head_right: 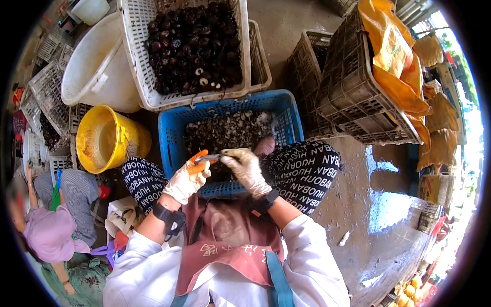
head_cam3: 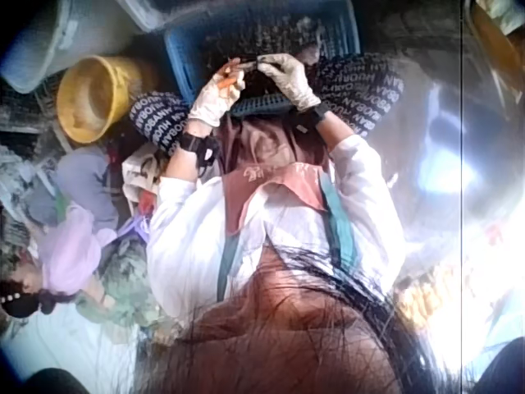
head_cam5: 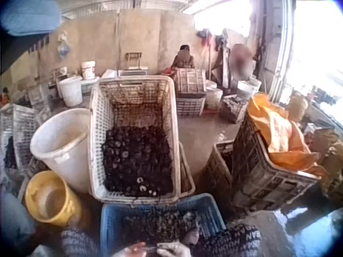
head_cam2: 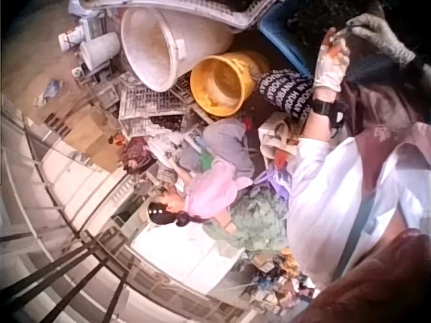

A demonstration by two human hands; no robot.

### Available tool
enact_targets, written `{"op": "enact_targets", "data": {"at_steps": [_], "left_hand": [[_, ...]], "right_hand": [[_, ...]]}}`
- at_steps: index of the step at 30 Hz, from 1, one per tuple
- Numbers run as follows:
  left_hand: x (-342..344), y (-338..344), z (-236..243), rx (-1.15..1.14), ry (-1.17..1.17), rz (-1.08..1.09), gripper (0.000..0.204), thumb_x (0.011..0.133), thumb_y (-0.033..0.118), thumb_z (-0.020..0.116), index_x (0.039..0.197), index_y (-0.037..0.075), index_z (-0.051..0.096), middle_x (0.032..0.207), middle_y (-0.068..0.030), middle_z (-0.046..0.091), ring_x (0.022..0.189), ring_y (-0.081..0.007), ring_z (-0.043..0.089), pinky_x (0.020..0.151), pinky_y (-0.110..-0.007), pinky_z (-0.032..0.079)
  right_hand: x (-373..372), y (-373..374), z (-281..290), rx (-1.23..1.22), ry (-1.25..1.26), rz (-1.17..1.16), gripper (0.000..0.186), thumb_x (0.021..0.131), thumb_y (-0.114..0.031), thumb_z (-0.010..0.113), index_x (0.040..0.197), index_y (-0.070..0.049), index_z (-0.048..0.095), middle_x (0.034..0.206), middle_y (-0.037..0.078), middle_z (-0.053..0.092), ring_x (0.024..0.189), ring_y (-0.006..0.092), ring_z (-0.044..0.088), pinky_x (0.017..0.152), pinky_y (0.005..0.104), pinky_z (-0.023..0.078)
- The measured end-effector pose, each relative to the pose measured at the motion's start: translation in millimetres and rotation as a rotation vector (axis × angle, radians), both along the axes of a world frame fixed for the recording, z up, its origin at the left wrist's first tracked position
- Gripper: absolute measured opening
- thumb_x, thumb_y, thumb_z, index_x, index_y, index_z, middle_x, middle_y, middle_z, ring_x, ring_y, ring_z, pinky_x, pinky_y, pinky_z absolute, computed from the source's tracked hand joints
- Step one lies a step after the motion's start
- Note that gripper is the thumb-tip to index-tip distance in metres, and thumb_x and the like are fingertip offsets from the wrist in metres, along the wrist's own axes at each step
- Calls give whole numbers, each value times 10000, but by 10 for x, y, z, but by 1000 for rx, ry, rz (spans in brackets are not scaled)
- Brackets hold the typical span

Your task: The person peels water chestnuts with a small tool and places the peeled items into a blue basket while sitting on the floor.

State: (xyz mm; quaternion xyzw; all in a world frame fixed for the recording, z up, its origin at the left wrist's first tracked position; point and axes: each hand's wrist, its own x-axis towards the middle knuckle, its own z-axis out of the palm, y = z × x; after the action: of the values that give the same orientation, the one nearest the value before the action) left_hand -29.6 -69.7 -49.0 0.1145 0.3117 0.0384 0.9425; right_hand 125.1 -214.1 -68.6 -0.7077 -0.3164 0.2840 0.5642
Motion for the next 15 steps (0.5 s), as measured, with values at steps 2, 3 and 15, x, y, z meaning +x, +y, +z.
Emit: {"op": "enact_targets", "data": {"at_steps": [2,3,15], "left_hand": [[-56,-12,-52,-1,19,-14,461,871,25,611,1310,111,502,1092,-142,616,739,-174,607,546,-190,507],[-64,-5,-55,0,27,-26,474,869,20,612,1319,114,496,1085,-143,616,732,-171,600,553,-192,510],[-137,-20,-88,18,15,-25,286,900,50,563,1185,29,570,1077,-200,634,853,-244,656,684,-267,570]], "right_hand": [[-73,27,106,-55,-97,124,189,826,-83,698,997,-4,683,966,80,685,900,151,626,833,264,487],[-32,7,-8,-76,-65,60,193,821,-102,705,987,-7,685,948,92,683,879,165,632,810,274,493],[116,-10,-114,-171,174,-33,209,815,-108,717,990,1,683,936,90,684,863,146,623,795,267,491]]}}
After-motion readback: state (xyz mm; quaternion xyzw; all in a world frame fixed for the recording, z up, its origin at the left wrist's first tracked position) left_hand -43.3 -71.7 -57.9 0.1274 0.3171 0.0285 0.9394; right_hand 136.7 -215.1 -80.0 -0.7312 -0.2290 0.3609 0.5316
